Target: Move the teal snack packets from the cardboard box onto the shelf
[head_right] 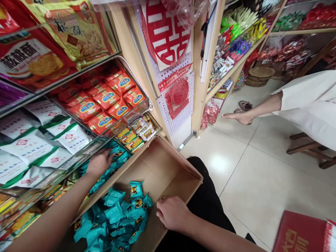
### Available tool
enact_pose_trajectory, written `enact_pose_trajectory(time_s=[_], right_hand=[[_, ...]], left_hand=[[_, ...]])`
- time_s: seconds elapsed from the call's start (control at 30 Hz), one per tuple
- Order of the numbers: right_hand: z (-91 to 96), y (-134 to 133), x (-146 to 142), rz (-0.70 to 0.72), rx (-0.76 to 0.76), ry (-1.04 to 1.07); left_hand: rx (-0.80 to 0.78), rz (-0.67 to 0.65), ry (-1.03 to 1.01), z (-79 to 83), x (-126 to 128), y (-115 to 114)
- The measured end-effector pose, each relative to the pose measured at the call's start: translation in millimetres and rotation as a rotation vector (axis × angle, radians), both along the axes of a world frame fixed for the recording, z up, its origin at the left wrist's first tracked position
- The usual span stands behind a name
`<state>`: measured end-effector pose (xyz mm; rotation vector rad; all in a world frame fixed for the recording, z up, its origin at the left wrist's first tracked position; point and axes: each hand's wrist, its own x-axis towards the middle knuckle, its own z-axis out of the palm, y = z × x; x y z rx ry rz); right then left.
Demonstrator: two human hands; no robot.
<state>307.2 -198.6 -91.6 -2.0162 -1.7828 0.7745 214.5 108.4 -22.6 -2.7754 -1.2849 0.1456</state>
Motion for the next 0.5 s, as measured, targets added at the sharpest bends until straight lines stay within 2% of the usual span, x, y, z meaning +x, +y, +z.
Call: enact_pose_trajectory(time_s=[0.07, 0.2, 0.27, 0.4, 0.5], right_hand=[[0.5, 0.6, 0.3, 0.001, -0.001, 0.0], [2.3, 0.7, -0.5, -0.008, -0.018, 0.012], [2.9, 0.7, -1.1, -0.013, -0.025, 0.012], [1.4, 0.9, -2.2, -0.015, -0.02, 0.001], [-1.8, 0.8, -3.8, -0.014, -0.012, 0.0]], left_hand=[[0.05, 0.008, 0.016, -1.7, 2.4, -0.4], [0.204, -0.094, 0.059, -9.6, 8.8, -2.2], [0.236, -0.092, 0.082, -16.0, 12.7, -2.5], [0.208, -0.013, 0.096, -26.4, 20.7, 0.3], [0.129, 0.01, 0.103, -23.7, 20.5, 6.1]])
